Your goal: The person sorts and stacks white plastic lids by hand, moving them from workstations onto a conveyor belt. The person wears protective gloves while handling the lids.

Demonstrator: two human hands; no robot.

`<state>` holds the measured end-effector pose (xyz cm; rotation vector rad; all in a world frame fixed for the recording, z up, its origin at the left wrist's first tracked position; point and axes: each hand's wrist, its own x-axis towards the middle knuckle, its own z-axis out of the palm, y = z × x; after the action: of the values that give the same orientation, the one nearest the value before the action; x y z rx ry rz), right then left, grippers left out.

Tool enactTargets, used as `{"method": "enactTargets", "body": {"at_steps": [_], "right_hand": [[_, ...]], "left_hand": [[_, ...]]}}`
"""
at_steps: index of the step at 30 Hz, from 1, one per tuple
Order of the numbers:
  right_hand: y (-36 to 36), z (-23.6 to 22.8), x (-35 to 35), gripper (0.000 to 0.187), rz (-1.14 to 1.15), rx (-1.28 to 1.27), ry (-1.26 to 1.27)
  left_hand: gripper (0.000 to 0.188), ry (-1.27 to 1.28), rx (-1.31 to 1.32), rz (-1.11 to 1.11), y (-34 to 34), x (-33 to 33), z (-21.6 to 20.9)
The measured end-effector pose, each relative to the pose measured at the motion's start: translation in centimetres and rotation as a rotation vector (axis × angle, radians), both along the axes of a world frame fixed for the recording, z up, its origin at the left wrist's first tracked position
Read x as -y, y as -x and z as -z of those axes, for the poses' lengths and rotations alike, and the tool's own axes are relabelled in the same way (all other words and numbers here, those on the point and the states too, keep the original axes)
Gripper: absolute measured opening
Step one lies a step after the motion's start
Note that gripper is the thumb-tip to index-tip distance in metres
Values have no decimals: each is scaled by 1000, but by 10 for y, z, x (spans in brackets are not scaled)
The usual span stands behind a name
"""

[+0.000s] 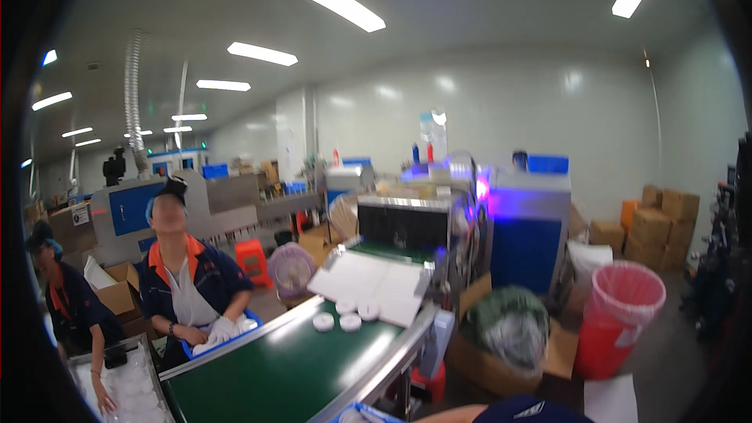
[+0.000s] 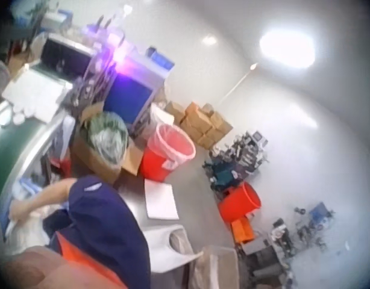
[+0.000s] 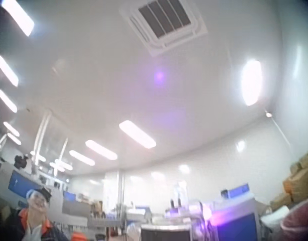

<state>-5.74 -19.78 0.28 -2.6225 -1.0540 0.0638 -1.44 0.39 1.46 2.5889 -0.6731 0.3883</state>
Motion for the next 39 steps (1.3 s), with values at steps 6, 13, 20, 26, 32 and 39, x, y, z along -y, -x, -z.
{"method": "enactTargets", "body": {"at_steps": [6,13,20,26,32,39], "right_hand": [[37,-114,4,33,-40,-207,-178],[20,-121,12,53,-320,-414,-457],[12,-27,-4,62,-220,-347,-401],[19,-26,-29,53,-177,-194,-347],[29,-44,-49,54,-259,-139,-133],[19,-35,-45,59,-234,-135,-159]], "left_hand": [[29,345,-157,111,-6,16,-21],[24,371,-195,171,-1,12,-21],[19,303,-94,236,0,18,-31],[11,367,26,198,-2,23,-20],[10,355,-27,152,-1,25,-26],[7,380,-86,107,-2,24,-28]]}}
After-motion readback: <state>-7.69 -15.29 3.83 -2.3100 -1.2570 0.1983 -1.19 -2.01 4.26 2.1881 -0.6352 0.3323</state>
